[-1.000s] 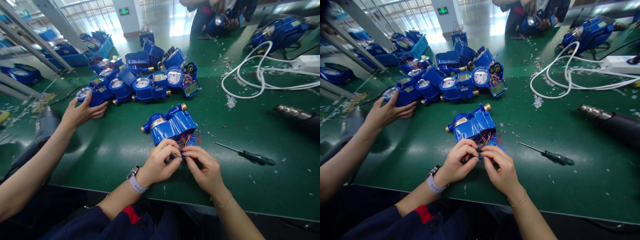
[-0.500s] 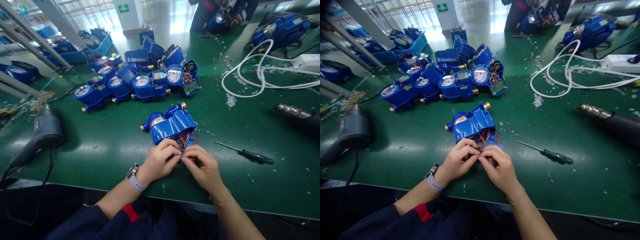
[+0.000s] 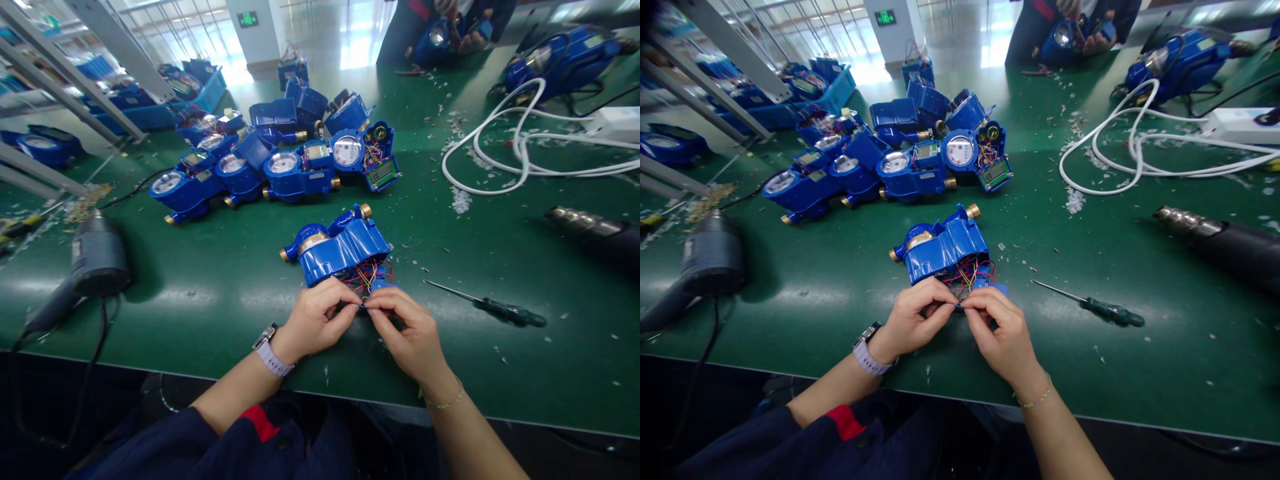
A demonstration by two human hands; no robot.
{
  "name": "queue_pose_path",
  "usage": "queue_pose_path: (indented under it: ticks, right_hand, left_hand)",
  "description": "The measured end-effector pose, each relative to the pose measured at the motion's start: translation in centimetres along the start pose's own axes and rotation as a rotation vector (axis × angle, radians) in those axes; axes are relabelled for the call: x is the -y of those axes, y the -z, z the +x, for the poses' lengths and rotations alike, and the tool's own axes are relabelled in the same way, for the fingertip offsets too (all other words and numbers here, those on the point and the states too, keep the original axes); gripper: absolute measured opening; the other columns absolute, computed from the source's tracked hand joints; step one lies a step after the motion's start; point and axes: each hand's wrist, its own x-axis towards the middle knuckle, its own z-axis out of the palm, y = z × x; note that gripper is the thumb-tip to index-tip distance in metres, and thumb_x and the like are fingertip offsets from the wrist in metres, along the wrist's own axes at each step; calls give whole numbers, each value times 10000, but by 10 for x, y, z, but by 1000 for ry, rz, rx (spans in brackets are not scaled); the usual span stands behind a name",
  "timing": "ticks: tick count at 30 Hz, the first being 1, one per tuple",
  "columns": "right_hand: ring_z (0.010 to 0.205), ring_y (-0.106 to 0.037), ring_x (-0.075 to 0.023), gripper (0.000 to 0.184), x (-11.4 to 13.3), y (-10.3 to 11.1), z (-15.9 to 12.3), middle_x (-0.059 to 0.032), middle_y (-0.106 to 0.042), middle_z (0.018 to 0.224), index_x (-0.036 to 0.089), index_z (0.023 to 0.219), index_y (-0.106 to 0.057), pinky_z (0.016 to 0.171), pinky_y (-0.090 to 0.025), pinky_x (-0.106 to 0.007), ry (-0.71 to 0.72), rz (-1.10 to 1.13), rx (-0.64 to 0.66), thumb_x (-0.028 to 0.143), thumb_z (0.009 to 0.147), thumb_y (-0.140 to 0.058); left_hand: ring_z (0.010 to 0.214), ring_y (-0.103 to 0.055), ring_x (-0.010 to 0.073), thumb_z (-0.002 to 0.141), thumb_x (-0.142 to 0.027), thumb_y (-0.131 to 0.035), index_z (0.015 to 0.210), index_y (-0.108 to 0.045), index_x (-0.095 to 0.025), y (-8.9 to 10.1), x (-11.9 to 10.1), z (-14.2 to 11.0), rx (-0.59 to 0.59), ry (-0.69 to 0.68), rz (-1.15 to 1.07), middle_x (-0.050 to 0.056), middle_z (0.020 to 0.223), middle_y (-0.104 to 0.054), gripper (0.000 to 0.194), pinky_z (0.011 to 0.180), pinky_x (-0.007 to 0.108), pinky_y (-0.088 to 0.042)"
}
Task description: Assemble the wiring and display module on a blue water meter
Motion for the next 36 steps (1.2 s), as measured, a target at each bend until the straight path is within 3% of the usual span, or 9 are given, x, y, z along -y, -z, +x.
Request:
queue_pose_path:
  ticks: [6,14,24,31,36]
  right_hand:
    - [764,-618,-159,78,0,0,-1,-75,-609,965,183,830,-633,537,-481,-237,-30,-18,-15,132,879,-599]
    - [776,-625,-152,147,0,-1,-2,-68,-626,966,179,867,-629,550,-475,-232,-12,-32,-28,71,874,-529]
    - [630,-573,-112,121,2,-3,-1,-59,-626,934,171,790,-606,518,-452,-235,-7,-54,-54,81,851,-552]
    - [625,-588,-118,136,2,-4,-1,-61,-648,923,170,762,-609,512,-461,-237,-29,-69,-74,67,822,-545]
    - [729,-647,-156,138,1,-1,-1,-64,-676,942,179,784,-629,527,-488,-240,-29,-69,-65,79,834,-549]
  left_hand:
    - [560,-475,87,864,-152,-577,828,-646,-152,-3,0,1,5,11,18,-1,685,-581,78,530,209,-371]
    - [580,-485,88,852,-146,-588,817,-659,-145,-5,1,1,9,28,-13,5,687,-585,79,534,203,-366]
    - [574,-497,86,841,-153,-620,795,-676,-144,-8,0,2,7,29,-26,3,666,-595,73,528,199,-373]
    - [574,-504,82,842,-145,-621,806,-674,-145,-9,-1,2,11,24,-31,6,684,-611,64,523,193,-377]
    - [556,-478,80,843,-152,-618,807,-673,-140,-8,-1,1,14,40,-27,2,671,-590,67,518,198,-365]
